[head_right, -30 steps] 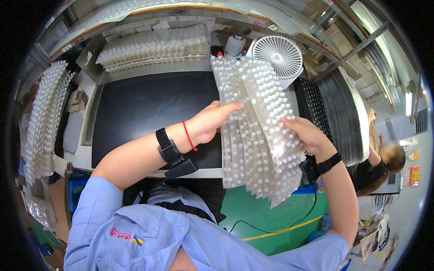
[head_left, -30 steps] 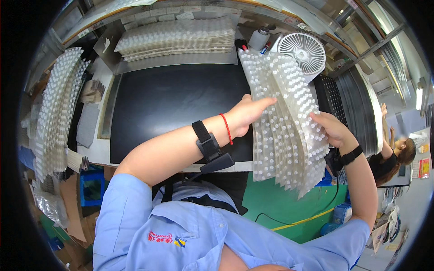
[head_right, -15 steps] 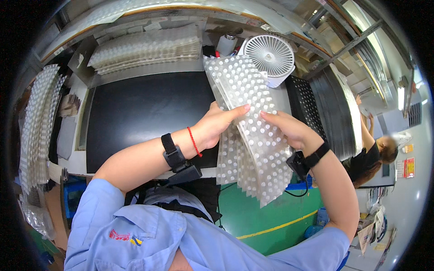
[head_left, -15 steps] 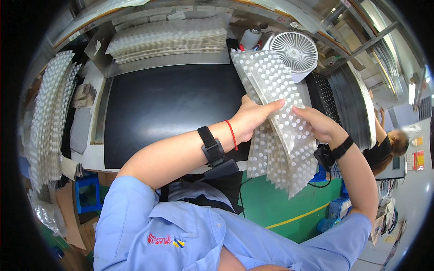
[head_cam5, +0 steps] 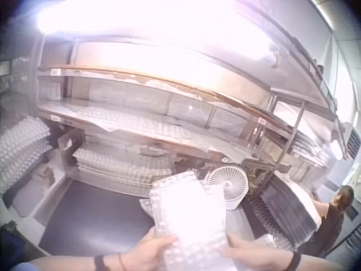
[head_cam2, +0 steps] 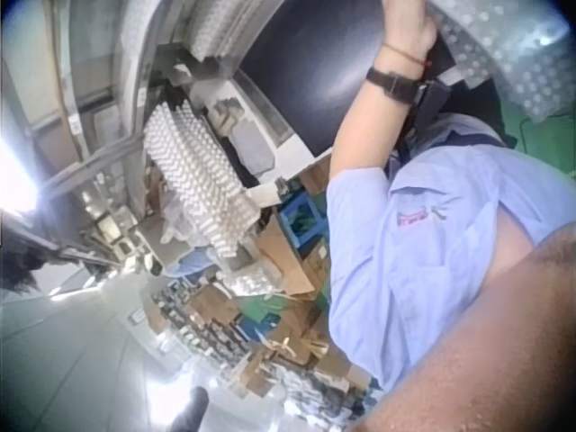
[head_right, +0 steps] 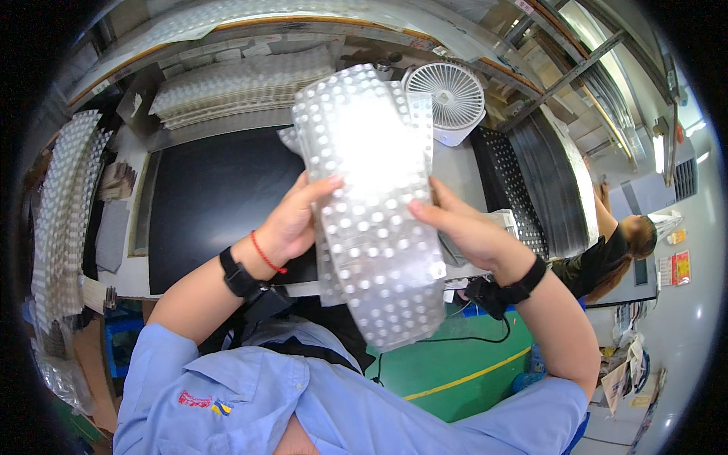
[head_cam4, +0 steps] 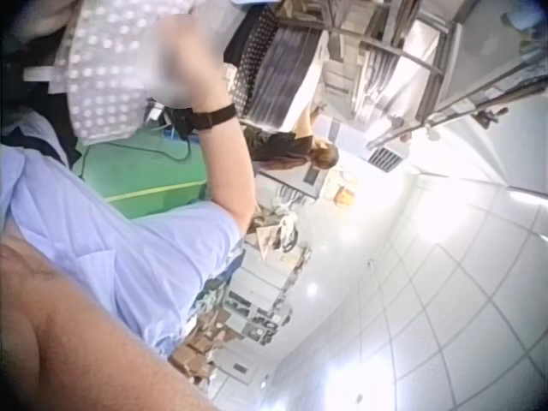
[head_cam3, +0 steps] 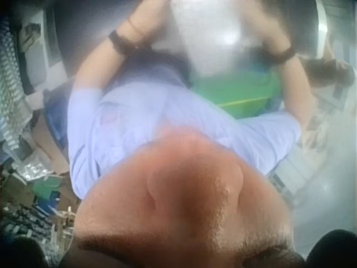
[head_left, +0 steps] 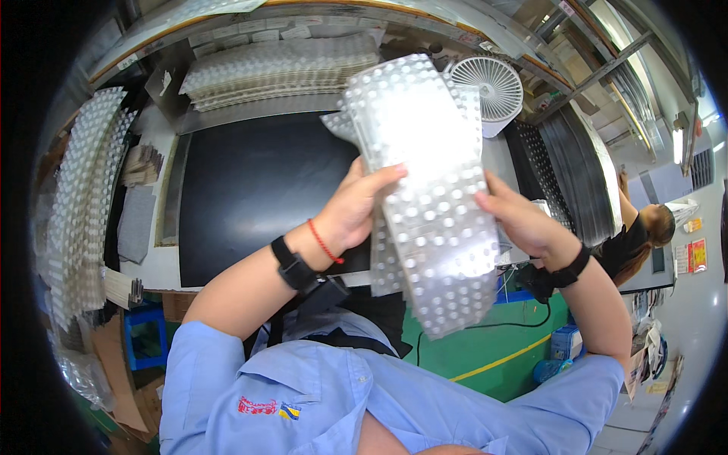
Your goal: Inspecting and aligning plastic keyboard membrane layers on a workstation.
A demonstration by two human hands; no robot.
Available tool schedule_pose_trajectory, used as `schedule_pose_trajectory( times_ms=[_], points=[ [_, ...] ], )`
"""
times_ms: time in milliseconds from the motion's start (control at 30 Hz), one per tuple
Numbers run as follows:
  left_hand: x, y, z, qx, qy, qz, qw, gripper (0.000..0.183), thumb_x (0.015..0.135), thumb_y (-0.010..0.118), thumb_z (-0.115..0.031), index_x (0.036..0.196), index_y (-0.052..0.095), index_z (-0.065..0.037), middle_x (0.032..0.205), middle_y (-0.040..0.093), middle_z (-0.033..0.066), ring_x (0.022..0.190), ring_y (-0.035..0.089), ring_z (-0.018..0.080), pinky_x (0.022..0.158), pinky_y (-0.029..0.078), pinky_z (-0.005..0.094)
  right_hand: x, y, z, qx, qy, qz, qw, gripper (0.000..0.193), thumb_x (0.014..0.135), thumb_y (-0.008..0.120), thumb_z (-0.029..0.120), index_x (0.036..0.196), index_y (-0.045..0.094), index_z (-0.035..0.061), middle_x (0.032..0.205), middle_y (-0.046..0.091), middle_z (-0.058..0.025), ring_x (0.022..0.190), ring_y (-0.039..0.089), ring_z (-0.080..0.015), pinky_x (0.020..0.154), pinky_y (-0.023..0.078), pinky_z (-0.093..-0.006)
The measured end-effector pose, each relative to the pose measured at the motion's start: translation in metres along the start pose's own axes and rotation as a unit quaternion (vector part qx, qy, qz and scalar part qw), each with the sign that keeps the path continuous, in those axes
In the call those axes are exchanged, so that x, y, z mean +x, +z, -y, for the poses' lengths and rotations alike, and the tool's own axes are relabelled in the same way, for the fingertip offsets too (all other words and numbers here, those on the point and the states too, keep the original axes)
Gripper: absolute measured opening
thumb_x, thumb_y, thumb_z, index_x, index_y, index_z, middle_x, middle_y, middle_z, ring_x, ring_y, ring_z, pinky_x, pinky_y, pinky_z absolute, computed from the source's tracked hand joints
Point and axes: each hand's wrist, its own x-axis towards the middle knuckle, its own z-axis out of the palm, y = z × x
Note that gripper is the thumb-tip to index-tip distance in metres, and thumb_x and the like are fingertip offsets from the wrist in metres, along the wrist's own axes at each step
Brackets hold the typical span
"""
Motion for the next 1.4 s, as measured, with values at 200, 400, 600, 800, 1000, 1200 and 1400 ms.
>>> schedule_pose_trajectory(
  times_ms=[200,400,600,800,1000,1200,1400],
  points=[
    [-0.041,-0.044,-0.027,0.04,-0.079,-0.019,0.996,0.051,0.093,0.062,-0.02,0.135,0.04,-0.001,0.127,0.056,0.0111,0.115,0.057,0.0222,0.098,0.049,0.0397,0.027,0.051,-0.042,0.115,0.072,0.101,0.986,0.072,0.1,0.043,0.049,0.151,0.016,0.005,0.151,0.032,-0.0122,0.138,0.031,-0.0217,0.114,0.025,-0.0376],
    [-0.068,-0.061,-0.033,0.069,-0.068,-0.089,0.991,0.056,0.095,0.06,-0.031,0.136,0.04,0.001,0.13,0.054,0.0125,0.119,0.055,0.0228,0.1,0.047,0.0391,0.036,0.094,-0.058,0.256,0.026,0.05,0.965,0.066,0.1,0.047,0.044,0.148,0.023,0.0045,0.145,0.039,-0.013,0.134,0.038,-0.0211,0.109,0.034,-0.0381],
    [-0.09,-0.081,-0.049,0.074,-0.042,-0.038,0.996,0.065,0.097,0.052,-0.046,0.14,0.041,0.001,0.136,0.052,0.0142,0.123,0.053,0.0226,0.103,0.044,0.0383,0.036,0.152,-0.033,0.254,-0.052,0.042,0.965,0.068,0.099,0.051,0.04,0.149,0.022,0.004,0.147,0.037,-0.0135,0.133,0.04,-0.0229,0.109,0.035,-0.0379],
    [-0.112,-0.094,-0.1,0.169,-0.115,-0.077,0.976,0.065,0.097,0.051,-0.049,0.14,0.042,0.0,0.136,0.052,0.013,0.125,0.052,0.0226,0.1,0.046,0.0402,0.068,0.163,-0.037,0.21,-0.025,-0.099,0.972,0.077,0.098,0.042,0.056,0.15,0.02,0.0037,0.151,0.031,-0.0144,0.138,0.032,-0.0261,0.113,0.03,-0.0395],
    [-0.111,-0.105,-0.107,0.159,0.0,-0.128,0.979,0.062,0.099,0.045,-0.048,0.138,0.045,-0.001,0.135,0.054,0.0135,0.124,0.053,0.0232,0.104,0.043,0.0396,0.079,0.179,-0.03,0.224,-0.074,0.08,0.968,0.093,0.095,0.036,0.064,0.154,-0.002,0.0022,0.16,0.012,-0.015,0.146,0.02,-0.0265,0.117,0.02,-0.0409],
    [-0.114,-0.103,-0.13,0.168,0.007,-0.094,0.981,0.057,0.1,0.044,-0.044,0.138,0.045,-0.001,0.135,0.055,0.0124,0.124,0.053,0.022,0.106,0.04,0.037,0.082,0.198,-0.001,0.227,-0.139,0.142,0.953,0.086,0.097,0.042,0.056,0.155,0.002,0.0064,0.159,0.017,-0.0134,0.144,0.025,-0.0255,0.115,0.027,-0.0415],
    [-0.108,-0.105,-0.14,0.111,0.012,-0.081,0.99,0.059,0.096,0.05,-0.048,0.133,0.048,-0.001,0.129,0.057,0.0128,0.12,0.055,0.0224,0.103,0.042,0.0375,0.111,0.201,-0.006,0.357,0.006,0.177,0.917,0.067,0.099,0.049,0.041,0.148,0.02,0.0057,0.145,0.038,-0.0144,0.133,0.041,-0.0241,0.105,0.042,-0.0383]
  ],
)
